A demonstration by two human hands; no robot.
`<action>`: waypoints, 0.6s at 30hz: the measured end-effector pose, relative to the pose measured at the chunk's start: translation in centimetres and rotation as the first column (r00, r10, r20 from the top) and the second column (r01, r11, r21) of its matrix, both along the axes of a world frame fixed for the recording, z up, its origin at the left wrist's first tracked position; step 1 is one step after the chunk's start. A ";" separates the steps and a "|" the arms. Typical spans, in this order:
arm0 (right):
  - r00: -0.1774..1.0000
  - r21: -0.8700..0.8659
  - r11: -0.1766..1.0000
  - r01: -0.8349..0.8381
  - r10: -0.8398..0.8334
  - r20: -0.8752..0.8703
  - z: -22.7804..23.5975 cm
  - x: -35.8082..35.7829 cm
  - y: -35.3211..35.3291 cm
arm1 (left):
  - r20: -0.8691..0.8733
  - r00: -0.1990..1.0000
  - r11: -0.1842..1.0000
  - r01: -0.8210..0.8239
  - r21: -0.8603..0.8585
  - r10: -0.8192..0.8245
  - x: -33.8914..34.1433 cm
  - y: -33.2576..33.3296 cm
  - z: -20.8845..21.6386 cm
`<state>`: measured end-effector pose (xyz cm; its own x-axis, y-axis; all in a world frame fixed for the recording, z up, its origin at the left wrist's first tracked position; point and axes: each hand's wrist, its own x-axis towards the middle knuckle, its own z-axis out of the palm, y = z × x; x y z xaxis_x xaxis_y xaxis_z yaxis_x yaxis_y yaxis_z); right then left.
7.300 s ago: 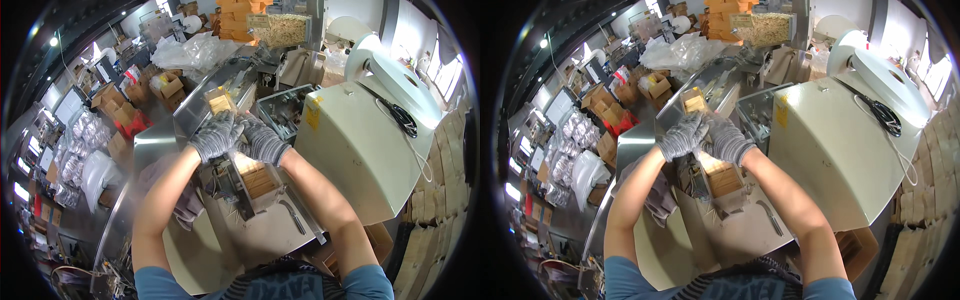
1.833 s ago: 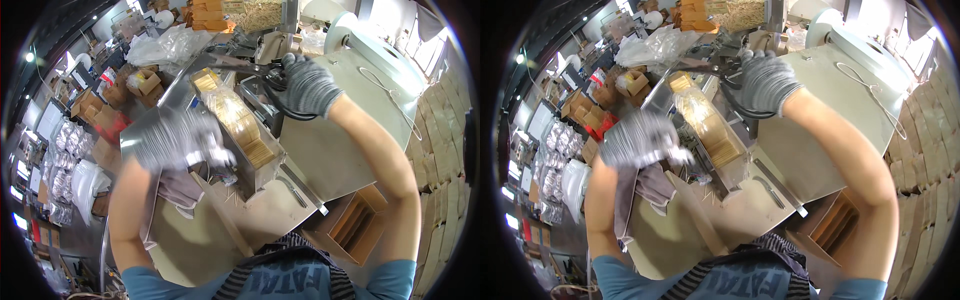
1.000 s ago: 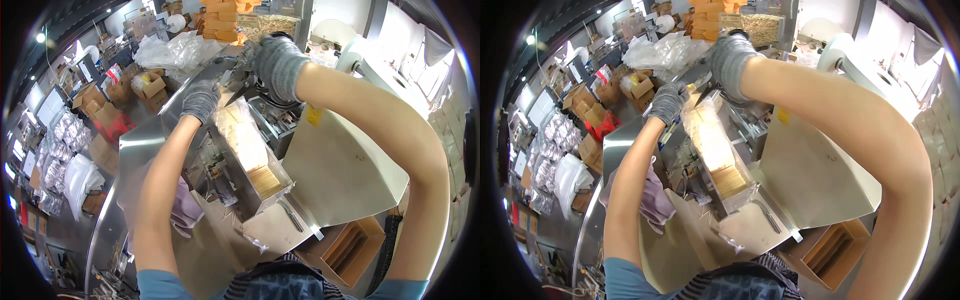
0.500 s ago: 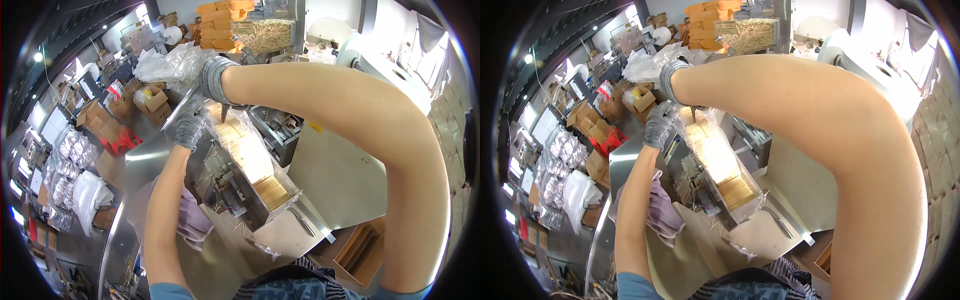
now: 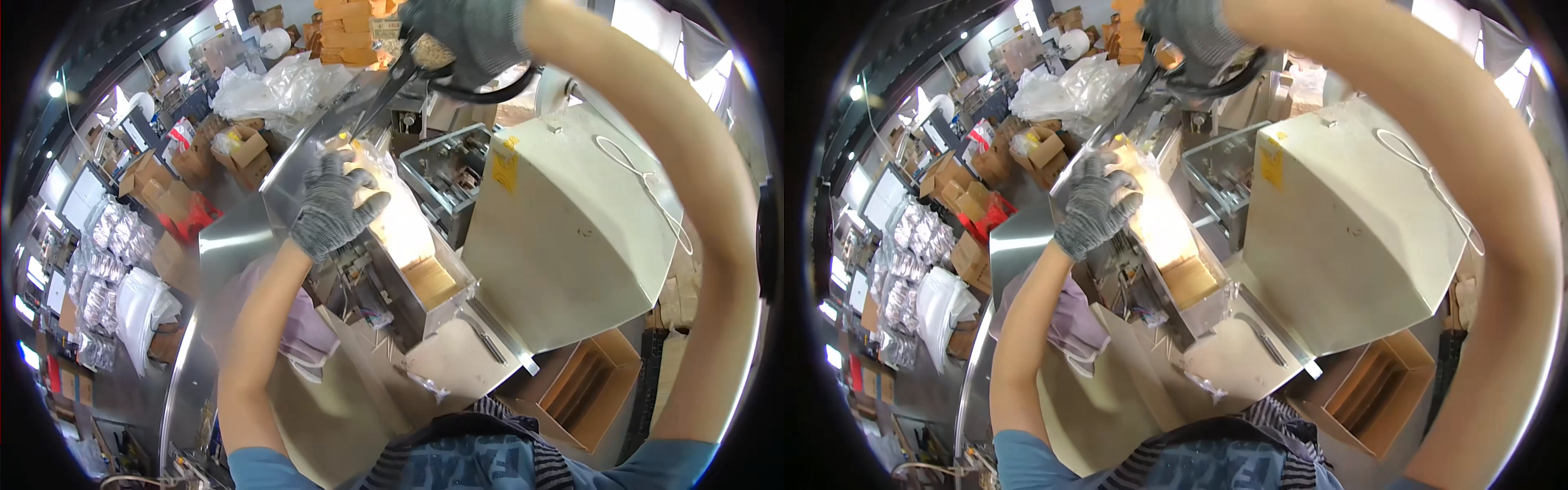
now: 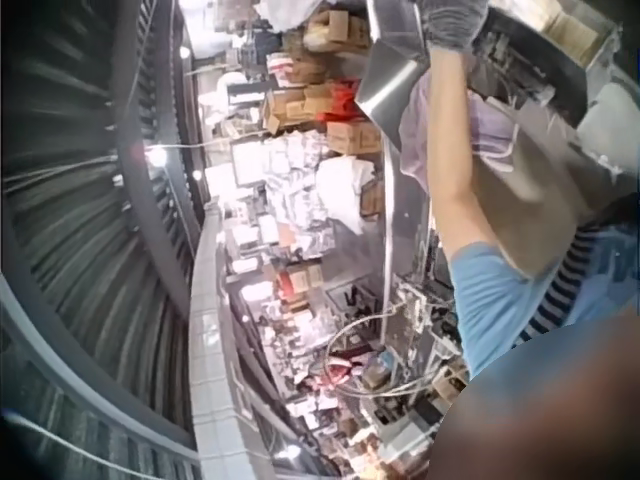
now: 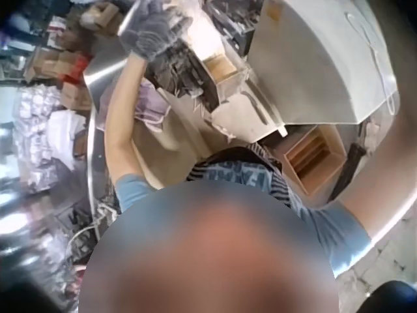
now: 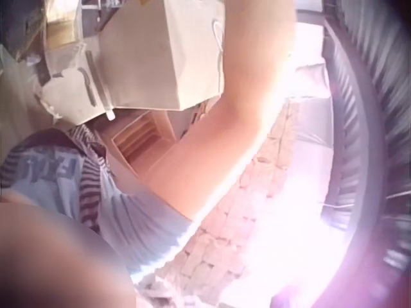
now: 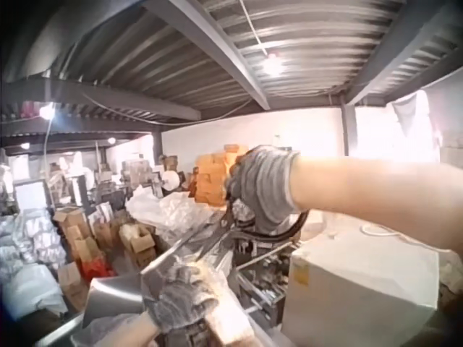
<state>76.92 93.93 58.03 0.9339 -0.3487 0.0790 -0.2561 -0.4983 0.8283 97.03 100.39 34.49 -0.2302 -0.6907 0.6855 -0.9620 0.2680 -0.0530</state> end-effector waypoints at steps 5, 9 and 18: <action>0.664 -0.019 0.670 -0.742 0.738 0.117 0.3 -5.2 -0.2 | -0.051 0.997 0.991 0.071 0.113 -0.065 -2.5 3.9 0.2; 0.807 -0.107 0.802 -0.588 0.590 -0.016 -2.2 -6.2 6.5 | -0.163 0.986 0.980 0.050 0.194 -0.018 -6.9 6.9 0.4; 0.924 -0.342 0.862 -0.374 0.317 -0.212 -6.1 -4.9 8.1 | -0.088 0.995 0.994 -0.048 -0.098 0.039 -10.3 9.5 -2.0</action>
<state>72.01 102.07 51.95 0.9996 0.0268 -0.0067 0.0115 -0.1831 0.9830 86.78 109.92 32.54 -0.1386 -0.6255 0.7678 -0.9747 0.2233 0.0059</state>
